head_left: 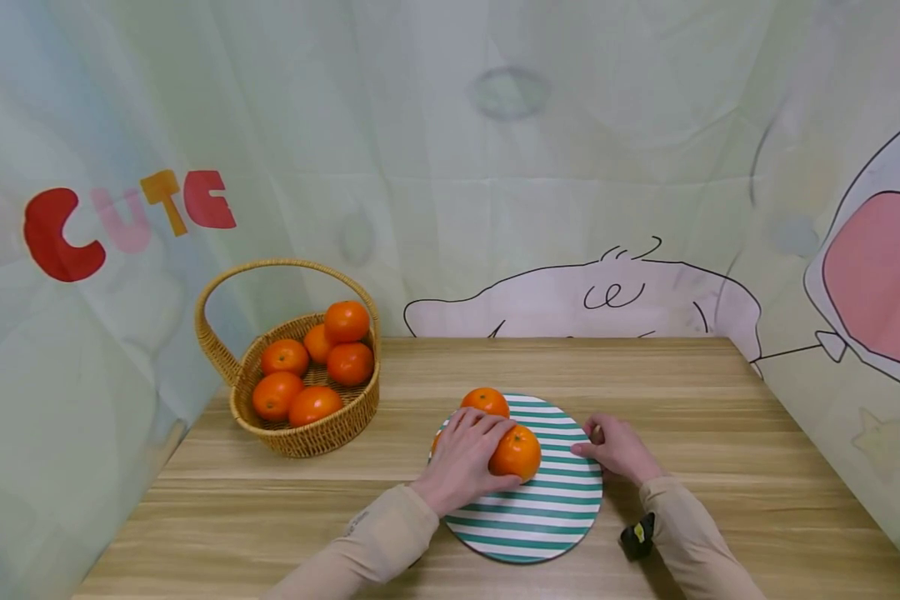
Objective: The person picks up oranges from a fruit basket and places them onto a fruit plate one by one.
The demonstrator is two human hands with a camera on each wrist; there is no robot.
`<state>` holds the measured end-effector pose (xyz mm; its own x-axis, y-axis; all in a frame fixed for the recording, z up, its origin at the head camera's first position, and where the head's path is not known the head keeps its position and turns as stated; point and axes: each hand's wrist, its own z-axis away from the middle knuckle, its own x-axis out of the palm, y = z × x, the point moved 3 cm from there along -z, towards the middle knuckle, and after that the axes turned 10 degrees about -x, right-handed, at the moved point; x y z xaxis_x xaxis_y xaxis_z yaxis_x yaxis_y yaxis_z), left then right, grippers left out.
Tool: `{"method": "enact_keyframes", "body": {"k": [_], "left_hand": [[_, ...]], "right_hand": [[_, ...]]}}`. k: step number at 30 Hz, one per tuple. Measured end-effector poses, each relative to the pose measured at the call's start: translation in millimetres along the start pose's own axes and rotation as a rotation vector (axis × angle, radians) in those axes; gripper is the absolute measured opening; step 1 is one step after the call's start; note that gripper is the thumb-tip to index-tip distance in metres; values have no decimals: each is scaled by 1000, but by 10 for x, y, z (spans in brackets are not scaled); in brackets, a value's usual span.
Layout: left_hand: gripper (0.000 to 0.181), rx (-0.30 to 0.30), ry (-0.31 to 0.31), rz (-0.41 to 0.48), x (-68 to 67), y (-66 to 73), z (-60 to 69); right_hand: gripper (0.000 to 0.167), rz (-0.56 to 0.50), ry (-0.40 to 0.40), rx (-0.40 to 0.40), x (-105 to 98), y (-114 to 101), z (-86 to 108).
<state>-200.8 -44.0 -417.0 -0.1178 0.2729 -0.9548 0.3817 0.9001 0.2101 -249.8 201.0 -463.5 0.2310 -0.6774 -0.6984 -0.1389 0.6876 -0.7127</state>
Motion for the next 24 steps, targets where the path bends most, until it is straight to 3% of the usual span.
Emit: {"method": "enact_keyframes", "body": {"k": [6,10,14,16,24], "left_hand": [[70,-25,-16,55,-17,-8,20],[62,-47,36,210,-46,-71,31],[49,-80,163,425,-106,-216,39],[45,-101,236,489,-136,-321,44],[33,-207,580,519,-338,-893,97]], "right_hand": [[26,7,0,3,-4,-14,6],[25,7,0,17,3,-11,6],[25,5,-3,16,4,-8,6],[26,2,-4,15,3,-6,4],[25,-8,-2,11,3,-3,10]]}}
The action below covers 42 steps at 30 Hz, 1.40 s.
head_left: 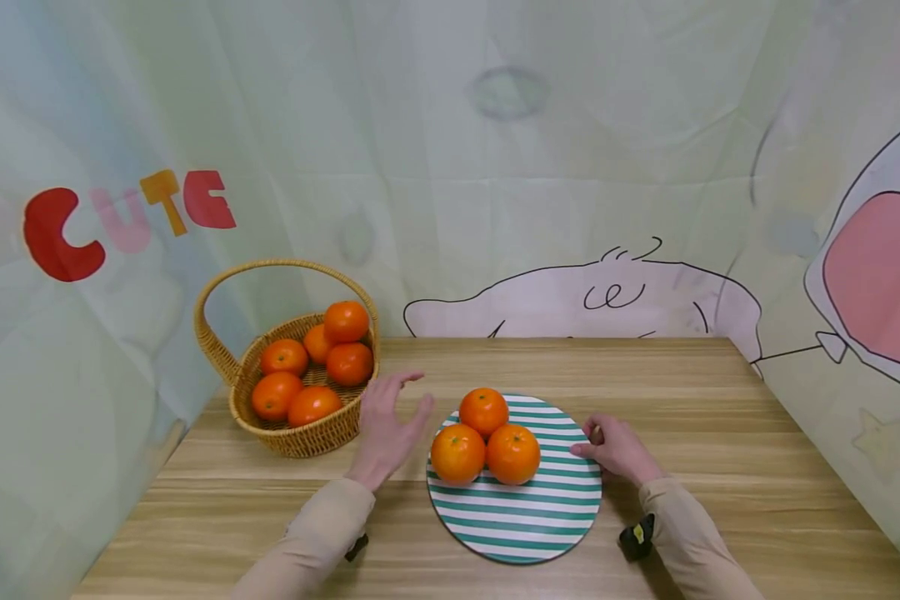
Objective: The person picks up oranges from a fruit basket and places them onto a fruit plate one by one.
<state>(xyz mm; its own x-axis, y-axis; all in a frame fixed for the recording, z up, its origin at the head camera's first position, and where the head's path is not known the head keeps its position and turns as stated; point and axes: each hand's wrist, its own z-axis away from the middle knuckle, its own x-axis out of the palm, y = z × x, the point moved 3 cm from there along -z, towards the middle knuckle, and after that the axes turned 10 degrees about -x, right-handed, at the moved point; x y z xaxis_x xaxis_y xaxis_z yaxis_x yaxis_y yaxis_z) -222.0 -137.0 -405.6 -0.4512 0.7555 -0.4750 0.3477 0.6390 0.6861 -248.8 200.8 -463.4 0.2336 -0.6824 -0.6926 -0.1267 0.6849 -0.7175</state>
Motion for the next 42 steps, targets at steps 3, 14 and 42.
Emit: {"method": "enact_keyframes", "body": {"k": [3,14,42], "left_hand": [[31,-26,117,-12,-191,-171,-91],[37,-259,239,-166,-807,-599,-384],[91,-627,-183,-499,-1135,-956,-523]], "right_hand": [[25,-5,2,-2,3,7,1],[27,-22,4,-4,18,23,-4],[27,-6,11,-2,6,20,-7]]}}
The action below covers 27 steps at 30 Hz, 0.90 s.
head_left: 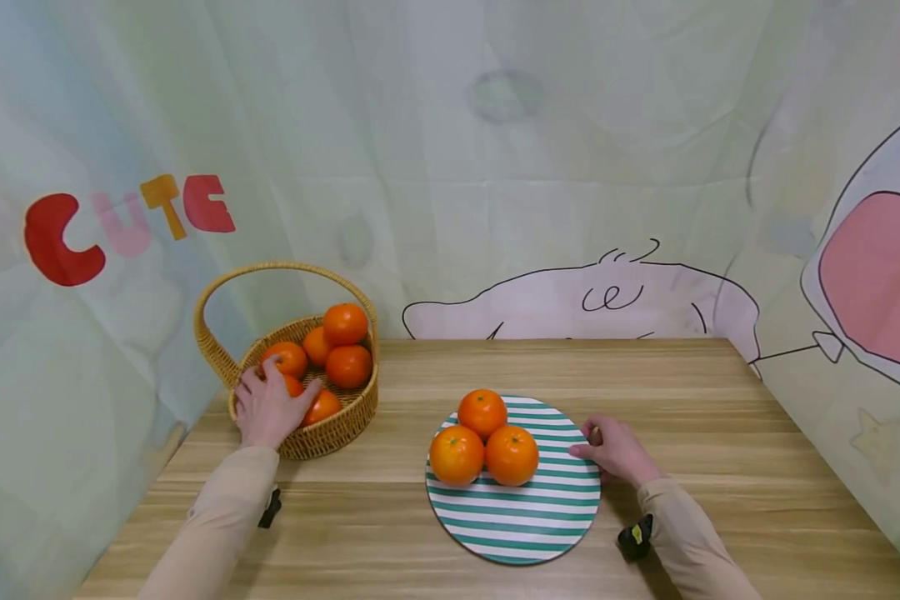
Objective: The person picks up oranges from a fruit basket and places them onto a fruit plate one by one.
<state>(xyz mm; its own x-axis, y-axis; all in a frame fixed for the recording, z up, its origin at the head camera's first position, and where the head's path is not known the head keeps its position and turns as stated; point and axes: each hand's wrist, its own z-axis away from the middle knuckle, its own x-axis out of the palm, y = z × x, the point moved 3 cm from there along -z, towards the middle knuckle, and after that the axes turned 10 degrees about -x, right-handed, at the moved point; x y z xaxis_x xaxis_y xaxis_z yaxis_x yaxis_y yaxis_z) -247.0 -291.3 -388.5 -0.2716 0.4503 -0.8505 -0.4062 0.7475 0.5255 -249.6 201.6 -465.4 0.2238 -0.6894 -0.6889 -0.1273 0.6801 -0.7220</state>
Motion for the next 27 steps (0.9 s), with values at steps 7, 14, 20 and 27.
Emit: {"method": "enact_keyframes", "body": {"k": [7,14,20,27], "left_hand": [[88,-13,-80,-35,11,-12,10],[79,6,-89,-59,29,-17,-23],[76,13,-103,-70,15,-32,-42],[73,54,-114,-123,13,-16,-33]], "right_hand": [[27,2,1,-1,4,-7,-5],[26,-8,3,-3,3,0,-8],[26,7,3,-8,0,-3,-9],[26,6,1,4,-3,2,-9]]}}
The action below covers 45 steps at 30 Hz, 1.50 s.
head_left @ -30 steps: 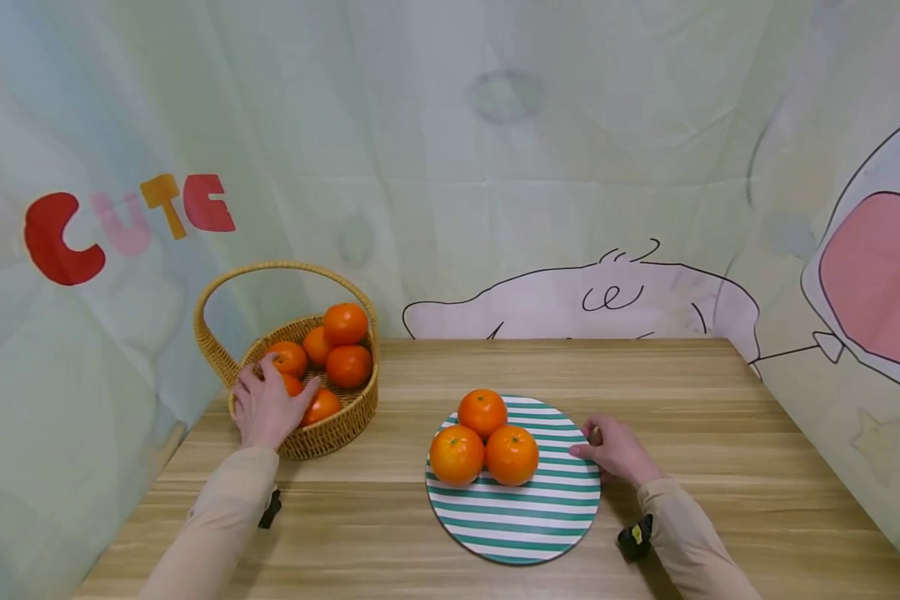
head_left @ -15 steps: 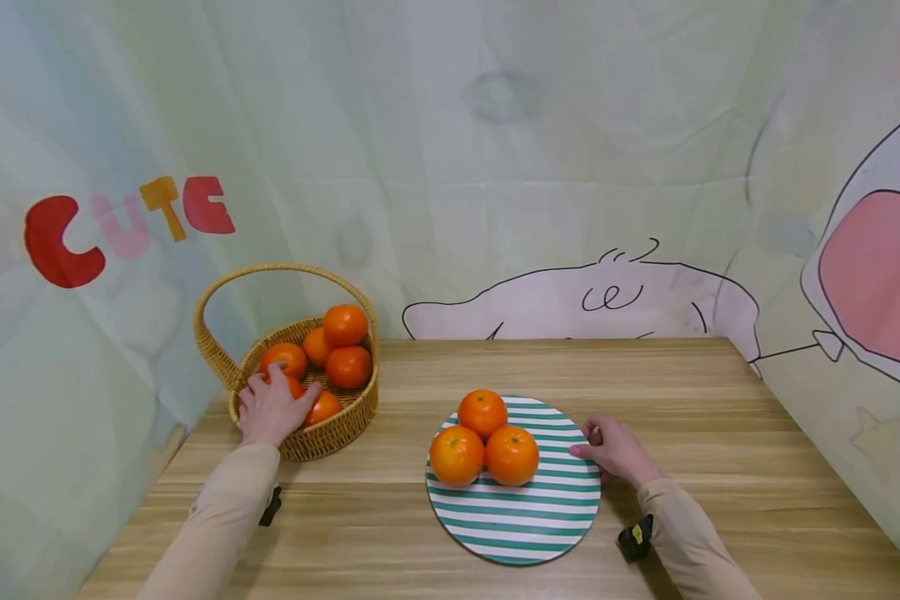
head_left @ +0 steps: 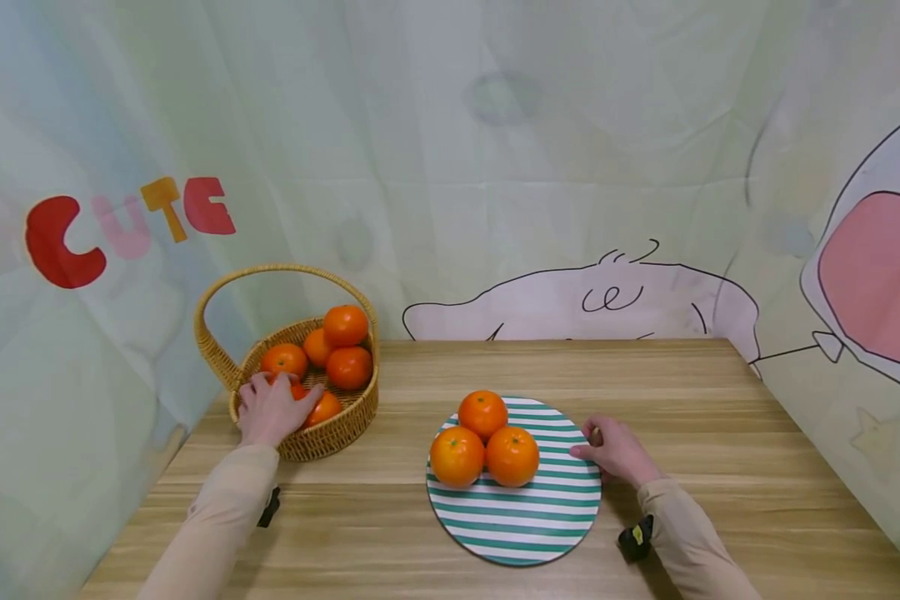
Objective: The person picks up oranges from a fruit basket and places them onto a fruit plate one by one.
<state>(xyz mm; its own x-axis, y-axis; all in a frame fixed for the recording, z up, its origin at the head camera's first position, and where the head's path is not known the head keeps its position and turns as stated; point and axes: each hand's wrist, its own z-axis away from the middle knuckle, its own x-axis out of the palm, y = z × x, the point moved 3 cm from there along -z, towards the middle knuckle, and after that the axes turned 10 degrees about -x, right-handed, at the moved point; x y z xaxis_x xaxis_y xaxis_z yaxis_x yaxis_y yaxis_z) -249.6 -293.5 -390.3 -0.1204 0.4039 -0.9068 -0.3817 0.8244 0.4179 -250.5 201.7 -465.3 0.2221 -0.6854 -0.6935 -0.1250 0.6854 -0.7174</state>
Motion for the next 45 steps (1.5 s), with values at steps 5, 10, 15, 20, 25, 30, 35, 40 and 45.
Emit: {"method": "enact_keyframes", "body": {"k": [5,10,15,20,25,30,35,40,45], "left_hand": [[68,48,27,-40,25,50,22],[65,74,5,-62,53,102,41],[61,62,-51,-34,94,133,65],[59,55,-76,-30,103,155,84],[55,74,-80,-45,81,193,105],[56,98,-76,-42,72,204,94],[61,168,-30,-36,89,175,40],[61,168,-47,-23,106,153,28],[61,140,-54,13,103,150,40]], "right_hand": [[26,-3,1,1,-2,2,1],[25,-5,2,-3,-2,-9,9],[25,-6,3,2,2,-13,12],[26,-3,2,4,0,-10,1],[26,6,2,5,1,-3,-4],[26,9,3,0,4,-6,-4],[25,-3,2,2,5,-12,-2],[25,-1,4,7,4,-8,3],[26,2,4,12,5,-5,5]]}}
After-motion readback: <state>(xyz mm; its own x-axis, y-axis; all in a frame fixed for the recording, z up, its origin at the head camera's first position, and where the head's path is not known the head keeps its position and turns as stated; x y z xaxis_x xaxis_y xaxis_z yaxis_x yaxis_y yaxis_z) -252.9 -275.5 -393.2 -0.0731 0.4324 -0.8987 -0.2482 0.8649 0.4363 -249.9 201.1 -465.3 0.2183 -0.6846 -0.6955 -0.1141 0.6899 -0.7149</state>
